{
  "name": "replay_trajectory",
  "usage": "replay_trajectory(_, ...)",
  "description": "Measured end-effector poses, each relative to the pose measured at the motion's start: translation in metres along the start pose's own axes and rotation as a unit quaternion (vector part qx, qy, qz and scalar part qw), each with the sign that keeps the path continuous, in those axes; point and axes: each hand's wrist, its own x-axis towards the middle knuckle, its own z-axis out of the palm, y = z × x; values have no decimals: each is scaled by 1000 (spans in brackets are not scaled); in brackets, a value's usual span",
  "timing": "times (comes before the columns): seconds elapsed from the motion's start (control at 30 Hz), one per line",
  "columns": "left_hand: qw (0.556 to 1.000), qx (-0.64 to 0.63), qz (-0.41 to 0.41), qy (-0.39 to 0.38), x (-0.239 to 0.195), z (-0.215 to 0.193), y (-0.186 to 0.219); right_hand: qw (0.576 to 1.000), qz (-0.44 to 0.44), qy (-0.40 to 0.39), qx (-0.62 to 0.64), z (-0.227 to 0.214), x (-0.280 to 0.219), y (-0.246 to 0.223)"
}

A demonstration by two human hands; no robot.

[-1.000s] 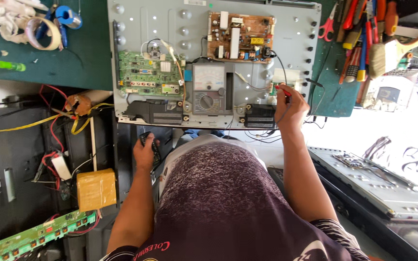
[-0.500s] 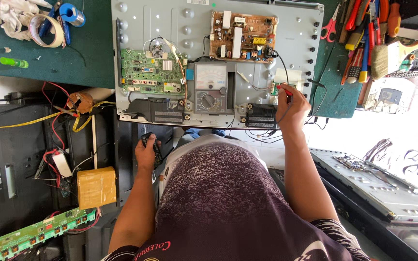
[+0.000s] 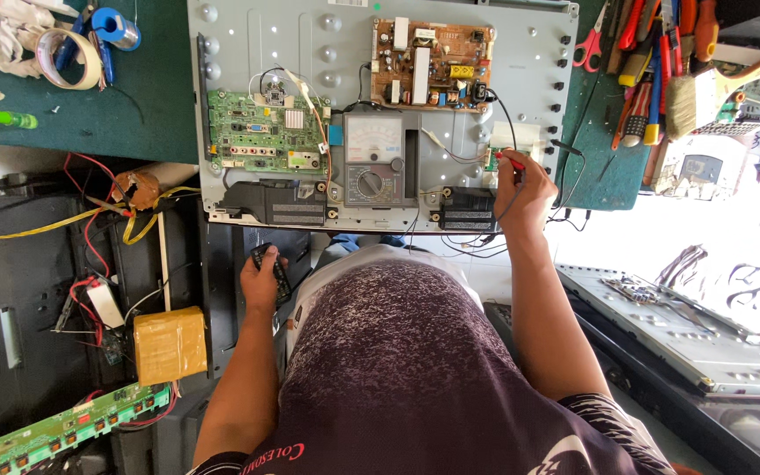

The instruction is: The person uses a multimeter to test points on the circuit board of a disassembled television. They hold the multimeter probes against various components while simultaneously using a remote control in their other hand.

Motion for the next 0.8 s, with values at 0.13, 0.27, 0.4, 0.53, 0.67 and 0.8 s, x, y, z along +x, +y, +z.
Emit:
replay_trajectory(0.13, 1000, 17, 0, 7, -13, 3, 18, 1000, 5, 5, -9, 2, 1, -2)
replay_trajectory(0.27, 1000, 20, -3, 4, -4, 2, 4, 1000, 4, 6, -30, -2, 3, -7)
replay_trajectory(0.4, 1000, 29, 2, -4, -5, 0, 5, 1000, 11, -2, -25, -2, 4, -11)
replay_trajectory(0.53, 1000, 30, 6, -3, -13, 2, 15, 999, 3, -1, -40, -3, 5, -18)
replay_trajectory(0.67, 1000, 31, -3, 2, -13, 3, 16, 999, 9, 46, 22, -15, -3, -37)
replay_trajectory(0.8, 999, 41, 0, -1, -14, 1, 19, 994, 57, 68, 70, -24, -25, -39)
